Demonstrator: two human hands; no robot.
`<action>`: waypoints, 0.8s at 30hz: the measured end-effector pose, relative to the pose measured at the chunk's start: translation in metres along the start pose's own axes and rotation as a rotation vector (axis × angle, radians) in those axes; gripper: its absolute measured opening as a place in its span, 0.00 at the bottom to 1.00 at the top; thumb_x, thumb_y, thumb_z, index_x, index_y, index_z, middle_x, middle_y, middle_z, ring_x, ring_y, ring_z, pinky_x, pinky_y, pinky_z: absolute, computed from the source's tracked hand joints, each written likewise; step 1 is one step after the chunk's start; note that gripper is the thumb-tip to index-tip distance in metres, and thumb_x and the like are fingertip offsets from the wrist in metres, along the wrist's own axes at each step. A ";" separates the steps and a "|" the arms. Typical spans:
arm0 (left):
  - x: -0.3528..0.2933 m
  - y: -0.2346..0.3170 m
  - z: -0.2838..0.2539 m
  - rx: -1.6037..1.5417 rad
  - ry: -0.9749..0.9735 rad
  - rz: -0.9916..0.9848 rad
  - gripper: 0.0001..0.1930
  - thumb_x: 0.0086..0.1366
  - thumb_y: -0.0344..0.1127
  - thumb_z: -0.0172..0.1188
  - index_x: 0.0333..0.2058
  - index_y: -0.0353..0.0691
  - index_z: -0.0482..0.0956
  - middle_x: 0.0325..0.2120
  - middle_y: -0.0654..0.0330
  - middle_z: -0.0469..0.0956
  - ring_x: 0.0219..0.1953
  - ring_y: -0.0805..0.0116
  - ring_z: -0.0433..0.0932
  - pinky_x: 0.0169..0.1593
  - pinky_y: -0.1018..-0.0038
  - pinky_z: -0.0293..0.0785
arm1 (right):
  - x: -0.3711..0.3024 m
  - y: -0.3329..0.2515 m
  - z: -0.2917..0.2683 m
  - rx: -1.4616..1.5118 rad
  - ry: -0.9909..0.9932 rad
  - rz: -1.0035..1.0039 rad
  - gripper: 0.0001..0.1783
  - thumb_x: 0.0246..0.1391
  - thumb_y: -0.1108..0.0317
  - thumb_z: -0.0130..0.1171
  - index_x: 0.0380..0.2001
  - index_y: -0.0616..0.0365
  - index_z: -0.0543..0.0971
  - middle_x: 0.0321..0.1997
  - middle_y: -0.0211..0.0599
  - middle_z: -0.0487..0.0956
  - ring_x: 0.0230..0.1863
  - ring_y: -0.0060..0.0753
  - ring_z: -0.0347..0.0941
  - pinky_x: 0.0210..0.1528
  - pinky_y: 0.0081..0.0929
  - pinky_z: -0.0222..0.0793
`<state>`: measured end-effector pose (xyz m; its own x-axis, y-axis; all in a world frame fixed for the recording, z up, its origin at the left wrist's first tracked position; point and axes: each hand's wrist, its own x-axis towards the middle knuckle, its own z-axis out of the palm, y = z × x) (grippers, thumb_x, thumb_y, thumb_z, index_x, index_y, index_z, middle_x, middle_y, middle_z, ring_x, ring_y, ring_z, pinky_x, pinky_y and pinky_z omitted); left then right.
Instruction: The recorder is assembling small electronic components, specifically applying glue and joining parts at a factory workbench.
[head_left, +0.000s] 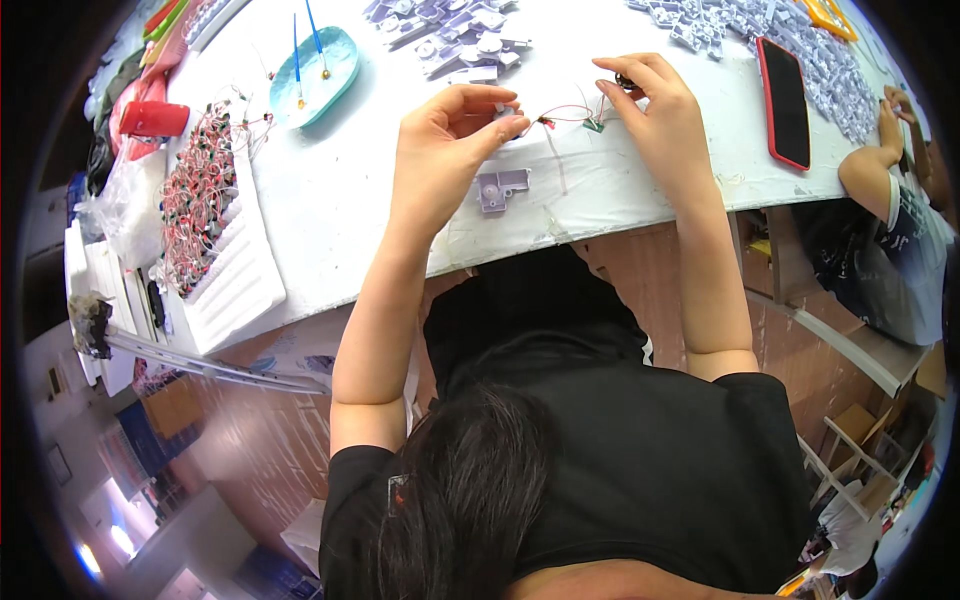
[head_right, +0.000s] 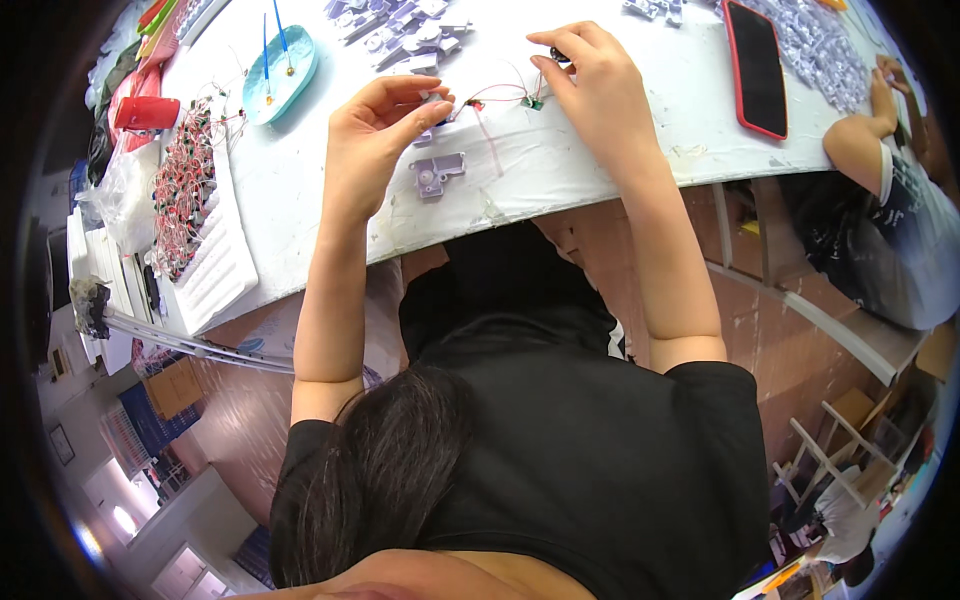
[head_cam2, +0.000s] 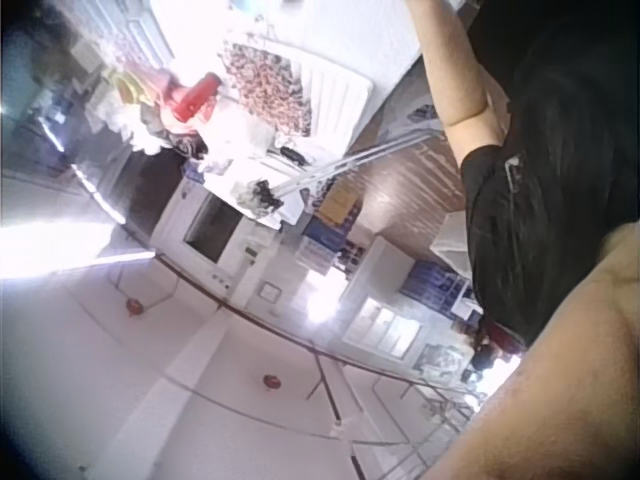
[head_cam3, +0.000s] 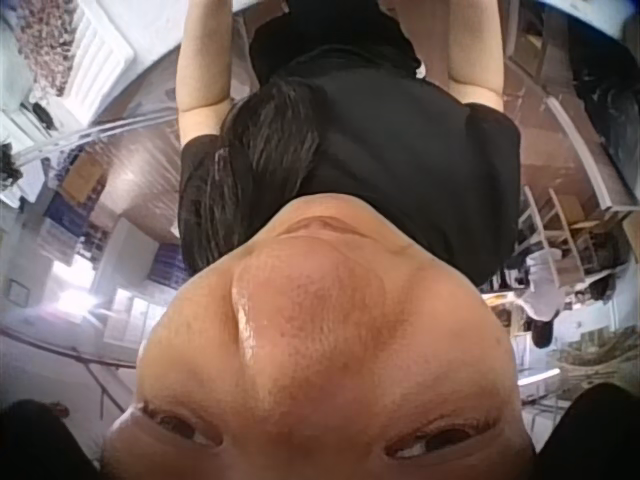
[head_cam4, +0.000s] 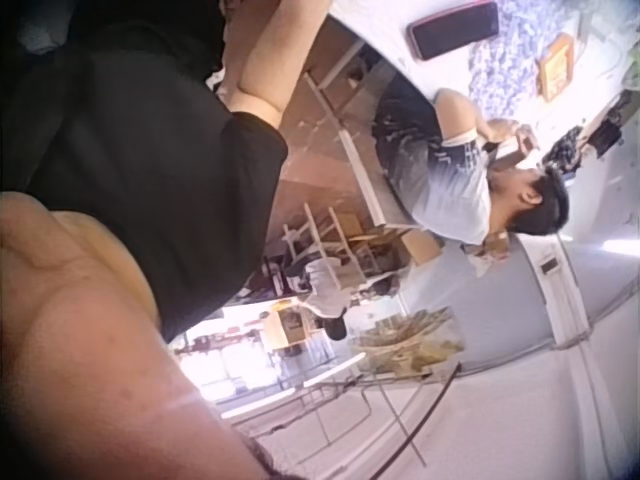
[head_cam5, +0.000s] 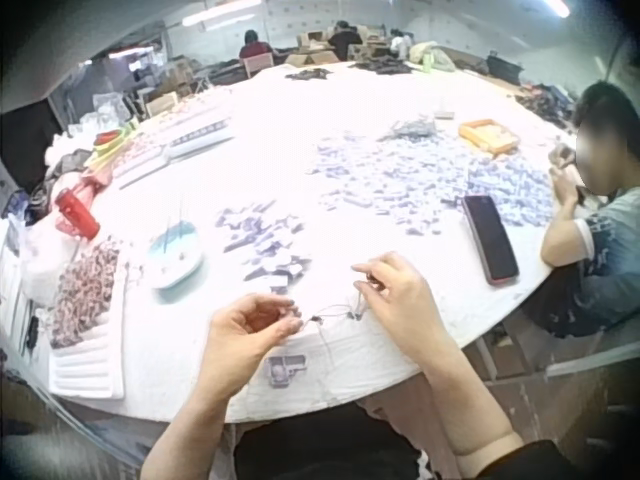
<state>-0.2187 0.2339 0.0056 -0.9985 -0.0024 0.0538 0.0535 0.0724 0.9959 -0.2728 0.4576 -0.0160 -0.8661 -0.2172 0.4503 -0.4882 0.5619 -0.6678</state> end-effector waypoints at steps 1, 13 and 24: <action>0.001 0.002 0.004 0.050 -0.007 -0.015 0.12 0.60 0.27 0.66 0.43 0.32 0.80 0.35 0.55 0.84 0.39 0.73 0.82 0.44 0.79 0.77 | 0.002 0.005 0.003 -0.001 0.000 0.002 0.11 0.55 0.69 0.63 0.42 0.55 0.83 0.41 0.33 0.80 0.40 0.31 0.75 0.42 0.25 0.73; 0.003 0.002 0.003 -0.139 0.098 -0.049 0.09 0.60 0.28 0.67 0.37 0.30 0.80 0.33 0.56 0.83 0.36 0.71 0.83 0.41 0.79 0.78 | -0.014 -0.058 0.023 0.067 0.130 -0.234 0.06 0.45 0.70 0.70 0.29 0.54 0.83 0.30 0.28 0.80 0.35 0.32 0.72 0.38 0.28 0.71; -0.003 0.006 -0.001 -0.342 0.076 -0.104 0.13 0.66 0.31 0.61 0.46 0.29 0.79 0.37 0.53 0.82 0.39 0.69 0.82 0.47 0.76 0.79 | -0.015 -0.056 0.039 0.150 0.165 -0.127 0.12 0.46 0.73 0.68 0.37 0.53 0.83 0.33 0.30 0.81 0.37 0.32 0.74 0.39 0.27 0.71</action>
<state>-0.2150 0.2330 0.0114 -0.9961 -0.0670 -0.0568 -0.0368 -0.2694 0.9623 -0.2363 0.3983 -0.0088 -0.7735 -0.1386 0.6185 -0.6130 0.4113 -0.6745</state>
